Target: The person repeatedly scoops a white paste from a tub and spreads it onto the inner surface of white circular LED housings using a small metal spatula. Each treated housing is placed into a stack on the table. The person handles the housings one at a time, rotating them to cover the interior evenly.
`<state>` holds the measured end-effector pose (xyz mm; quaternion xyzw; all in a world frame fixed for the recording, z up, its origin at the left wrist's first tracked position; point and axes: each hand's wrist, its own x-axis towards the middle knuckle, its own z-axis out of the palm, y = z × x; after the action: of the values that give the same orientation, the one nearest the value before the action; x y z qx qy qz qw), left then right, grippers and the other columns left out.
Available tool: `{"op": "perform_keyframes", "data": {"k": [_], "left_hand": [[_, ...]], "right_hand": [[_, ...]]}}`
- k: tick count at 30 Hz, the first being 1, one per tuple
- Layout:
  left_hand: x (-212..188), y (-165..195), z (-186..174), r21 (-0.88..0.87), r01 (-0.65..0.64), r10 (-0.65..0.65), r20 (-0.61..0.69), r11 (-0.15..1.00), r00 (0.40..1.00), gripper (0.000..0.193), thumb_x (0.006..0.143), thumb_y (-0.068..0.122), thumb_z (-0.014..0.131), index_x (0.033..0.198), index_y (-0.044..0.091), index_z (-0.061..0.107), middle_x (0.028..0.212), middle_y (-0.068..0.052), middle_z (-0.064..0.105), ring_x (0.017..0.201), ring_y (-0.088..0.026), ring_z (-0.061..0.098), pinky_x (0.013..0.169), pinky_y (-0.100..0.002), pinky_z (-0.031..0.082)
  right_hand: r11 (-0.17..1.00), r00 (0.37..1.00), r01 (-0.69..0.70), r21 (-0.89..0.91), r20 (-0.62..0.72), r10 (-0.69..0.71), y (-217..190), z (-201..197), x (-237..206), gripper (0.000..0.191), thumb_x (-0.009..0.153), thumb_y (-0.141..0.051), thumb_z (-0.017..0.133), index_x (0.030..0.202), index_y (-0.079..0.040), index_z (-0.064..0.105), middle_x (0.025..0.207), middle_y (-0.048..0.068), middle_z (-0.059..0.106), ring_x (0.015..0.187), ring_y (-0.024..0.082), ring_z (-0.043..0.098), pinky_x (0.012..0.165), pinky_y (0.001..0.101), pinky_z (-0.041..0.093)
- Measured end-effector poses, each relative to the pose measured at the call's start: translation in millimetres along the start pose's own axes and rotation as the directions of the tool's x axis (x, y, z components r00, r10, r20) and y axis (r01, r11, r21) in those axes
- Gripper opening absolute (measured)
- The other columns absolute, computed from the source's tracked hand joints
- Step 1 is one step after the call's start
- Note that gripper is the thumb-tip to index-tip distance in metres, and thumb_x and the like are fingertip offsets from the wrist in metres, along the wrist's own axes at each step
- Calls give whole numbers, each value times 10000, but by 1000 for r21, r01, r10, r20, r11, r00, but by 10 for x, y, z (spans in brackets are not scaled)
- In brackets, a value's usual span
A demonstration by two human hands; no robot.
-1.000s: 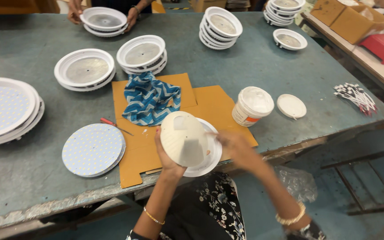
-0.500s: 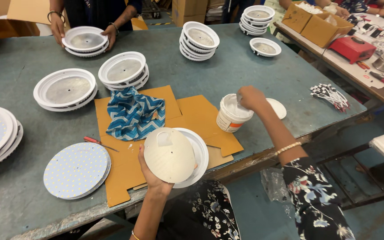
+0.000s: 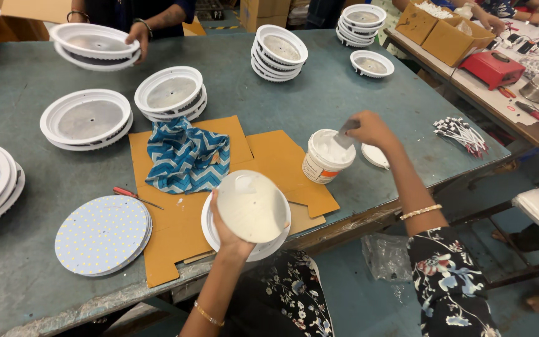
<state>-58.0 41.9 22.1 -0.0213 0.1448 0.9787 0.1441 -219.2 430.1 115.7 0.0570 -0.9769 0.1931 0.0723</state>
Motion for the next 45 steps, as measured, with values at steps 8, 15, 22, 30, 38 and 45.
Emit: {"op": "perform_keyframes", "data": {"k": [8, 15, 22, 30, 38, 45], "left_hand": [[505, -493, -69, -143, 208, -202, 56, 968, 978, 801, 862, 746, 498, 1380, 139, 568, 1319, -118, 641, 1216, -332, 614, 1056, -534, 498], [721, -833, -126, -147, 316, -311, 57, 937, 949, 812, 735, 783, 419, 1305, 216, 535, 1284, -100, 598, 1158, -370, 593, 875, -711, 449], [821, -929, -227, -281, 235, -205, 134, 930, 970, 852, 924, 767, 451, 1495, 136, 494, 1464, -163, 547, 1327, -403, 546, 1059, -621, 487], [473, -551, 65, -133, 200, -184, 126, 971, 975, 768, 794, 759, 424, 1313, 208, 556, 1265, -61, 622, 1147, -326, 615, 894, -662, 491], [278, -344, 3, -178, -22, 35, 67, 984, 997, 690, 963, 665, 487, 1367, 112, 569, 1239, -85, 643, 1128, -254, 625, 1005, -409, 507], [183, -409, -383, 30, -102, 96, 174, 994, 980, 763, 982, 679, 455, 1377, 32, 542, 1241, -156, 634, 1072, -293, 641, 943, -460, 523]], "right_hand": [[983, 996, -88, 162, 32, 84, -50, -255, -81, 230, 846, -27, 720, 1071, -29, 767, 909, 120, 768, 710, 182, 681, 655, 341, 559], [983, 1000, -18, 181, 11, 17, -334, -511, -208, 215, 871, -8, 700, 1079, 4, 750, 923, 126, 760, 737, 174, 690, 691, 335, 554], [937, 996, 19, 349, 77, -48, -793, -392, -488, 286, 868, -14, 694, 1152, -18, 730, 985, 112, 766, 832, 140, 700, 762, 301, 558], [953, 987, 112, 283, -140, -74, -1596, 638, -1262, 419, 892, 0, 596, 1287, -96, 699, 932, 131, 727, 838, 228, 692, 810, 345, 535], [930, 850, 364, 48, -424, -311, -2337, 1121, -1991, 511, 825, 61, 543, 1319, -16, 646, 1283, 233, 694, 1163, 404, 673, 966, 443, 507], [777, 906, -182, 603, -205, 371, -2068, 1077, -1780, 253, 975, -215, 667, 1063, 6, 753, 661, 27, 638, 566, 82, 500, 505, 302, 407]]}}
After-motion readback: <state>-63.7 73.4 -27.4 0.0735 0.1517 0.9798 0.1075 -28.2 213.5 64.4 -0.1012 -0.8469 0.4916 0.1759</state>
